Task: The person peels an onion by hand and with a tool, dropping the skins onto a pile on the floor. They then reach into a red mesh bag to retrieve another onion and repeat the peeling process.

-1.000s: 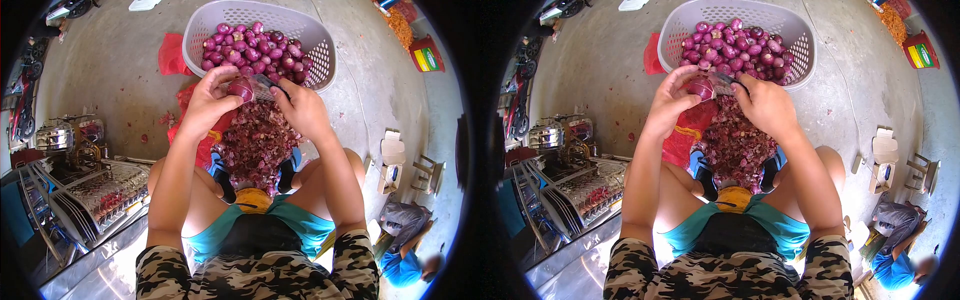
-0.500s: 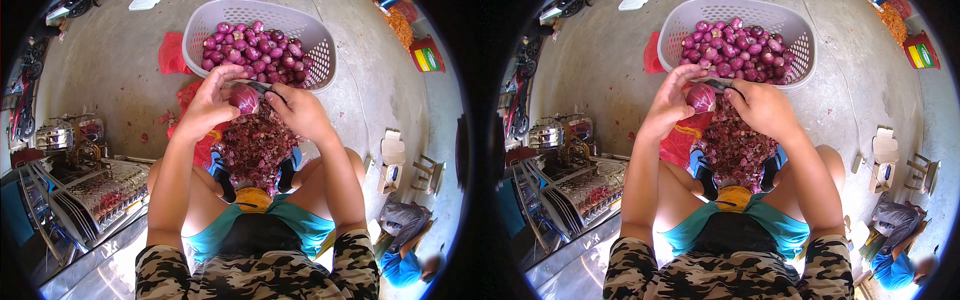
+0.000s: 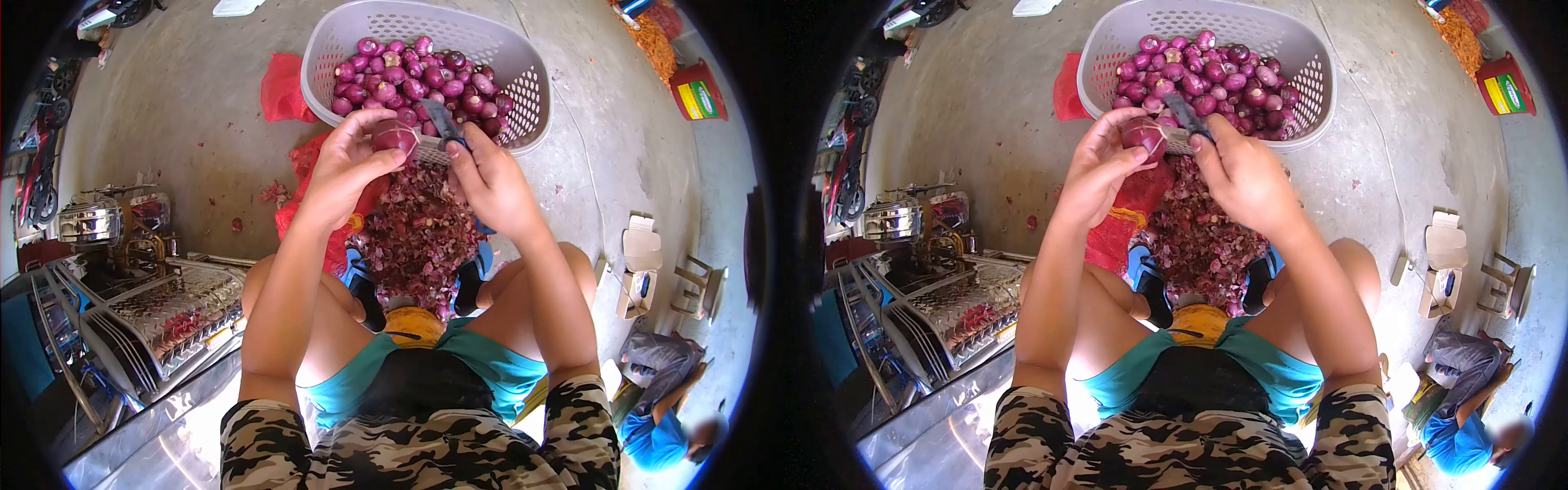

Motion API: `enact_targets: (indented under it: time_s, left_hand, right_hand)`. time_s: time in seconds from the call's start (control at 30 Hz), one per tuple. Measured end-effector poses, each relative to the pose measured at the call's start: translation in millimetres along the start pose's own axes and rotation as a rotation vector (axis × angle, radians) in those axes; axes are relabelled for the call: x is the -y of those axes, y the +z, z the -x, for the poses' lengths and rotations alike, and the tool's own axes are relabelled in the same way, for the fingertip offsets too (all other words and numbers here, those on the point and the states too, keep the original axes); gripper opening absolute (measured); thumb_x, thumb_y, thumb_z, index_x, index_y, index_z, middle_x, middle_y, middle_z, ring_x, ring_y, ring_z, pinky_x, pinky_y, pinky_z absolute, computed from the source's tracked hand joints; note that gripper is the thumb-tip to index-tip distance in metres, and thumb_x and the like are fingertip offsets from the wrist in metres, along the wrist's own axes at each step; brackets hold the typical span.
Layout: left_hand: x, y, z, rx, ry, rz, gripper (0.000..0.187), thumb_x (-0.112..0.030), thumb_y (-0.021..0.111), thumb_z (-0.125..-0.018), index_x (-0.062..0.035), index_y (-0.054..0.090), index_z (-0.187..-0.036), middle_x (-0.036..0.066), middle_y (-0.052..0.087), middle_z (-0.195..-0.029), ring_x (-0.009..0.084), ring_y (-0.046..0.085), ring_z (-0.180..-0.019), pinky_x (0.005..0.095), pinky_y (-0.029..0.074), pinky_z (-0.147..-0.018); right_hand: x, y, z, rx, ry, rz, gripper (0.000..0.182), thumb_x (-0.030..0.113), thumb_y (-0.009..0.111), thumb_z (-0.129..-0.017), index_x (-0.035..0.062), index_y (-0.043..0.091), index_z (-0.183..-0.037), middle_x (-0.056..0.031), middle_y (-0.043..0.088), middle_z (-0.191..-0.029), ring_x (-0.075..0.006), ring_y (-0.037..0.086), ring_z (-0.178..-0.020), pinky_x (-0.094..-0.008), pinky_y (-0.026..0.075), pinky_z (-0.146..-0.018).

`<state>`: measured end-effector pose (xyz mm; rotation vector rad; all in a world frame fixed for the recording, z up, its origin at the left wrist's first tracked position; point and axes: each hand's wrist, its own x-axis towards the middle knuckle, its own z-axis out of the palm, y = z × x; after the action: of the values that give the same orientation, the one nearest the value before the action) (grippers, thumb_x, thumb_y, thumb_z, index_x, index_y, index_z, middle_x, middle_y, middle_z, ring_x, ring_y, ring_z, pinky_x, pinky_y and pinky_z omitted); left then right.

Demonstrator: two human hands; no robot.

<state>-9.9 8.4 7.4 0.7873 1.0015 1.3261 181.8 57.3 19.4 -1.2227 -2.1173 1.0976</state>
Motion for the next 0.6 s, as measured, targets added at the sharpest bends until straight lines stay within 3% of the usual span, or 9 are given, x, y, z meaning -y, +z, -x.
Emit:
enact_targets:
  time_s: [0.13,0.17,0.27,0.37,0.47,0.6]
  left_hand:
    - [9.9,-2.1,-3.1,-0.023,0.082,-0.058,0.046,-0.003,0.063,-0.081,-0.0025,0.045,-0.123,0.009,0.055,-0.113,0.017,0.056,-0.102,0.0315,0.048,-0.086]
    - [11.0,-2.5,-3.5,-0.016,0.093,-0.093,0.047,-0.004,0.062,-0.083,-0.0031,0.043,-0.126,0.01,0.052,-0.118,0.018,0.055,-0.105,0.0329,0.049,-0.087]
    - [5.3,2.6,-1.6,-0.075,0.033,0.022,0.046,-0.005,0.061,-0.084,-0.0025,0.044,-0.126,0.009,0.053,-0.116,0.0181,0.056,-0.103,0.0331,0.049,-0.087]
    - [8.3,0.8,-2.9,-0.057,0.072,-0.014,0.046,-0.005,0.061,-0.084,-0.0015,0.044,-0.127,0.01,0.054,-0.116,0.0181,0.056,-0.104,0.0337,0.049,-0.088]
    - [8.8,1.8,-1.5,-0.049,0.099,-0.034,0.045,-0.004,0.06,-0.084,-0.0002,0.044,-0.127,0.011,0.055,-0.117,0.0183,0.055,-0.106,0.0343,0.049,-0.087]
    - [9.4,-1.1,-1.9,-0.036,0.116,0.023,0.045,-0.003,0.061,-0.083,0.001,0.046,-0.126,0.011,0.056,-0.115,0.017,0.056,-0.103,0.0324,0.049,-0.087]
  right_hand:
    - [5.1,17.5,8.1,-0.073,-0.06,-0.01,0.03,0.027,0.045,-0.093,0.0005,0.047,-0.107,-0.0234,0.058,-0.066,-0.0429,0.058,-0.067,-0.0484,0.042,-0.059]
    - [-0.8,22.9,8.8,-0.075,-0.057,-0.095,0.036,0.029,0.042,-0.094,0.0023,0.043,-0.118,-0.0223,0.058,-0.067,-0.0424,0.059,-0.067,-0.0493,0.042,-0.06]
    - [9.9,19.9,7.7,-0.05,0.007,-0.229,0.041,0.03,0.041,-0.095,0.0045,0.04,-0.126,-0.0227,0.059,-0.069,-0.0427,0.059,-0.07,-0.0498,0.042,-0.063]
    - [9.3,19.0,5.8,-0.077,0.019,-0.136,0.041,0.03,0.041,-0.095,0.007,0.039,-0.129,-0.0223,0.061,-0.072,-0.0428,0.06,-0.072,-0.0484,0.044,-0.066]
    - [13.4,17.5,5.3,-0.063,0.006,-0.091,0.04,0.028,0.043,-0.095,0.007,0.041,-0.129,-0.0234,0.063,-0.086,-0.042,0.061,-0.081,-0.0446,0.047,-0.071]
    - [3.4,24.7,0.6,-0.121,-0.235,-0.196,0.043,0.025,0.049,-0.093,0.005,0.04,-0.13,-0.0223,0.06,-0.105,-0.0379,0.06,-0.096,-0.04,0.046,-0.082]
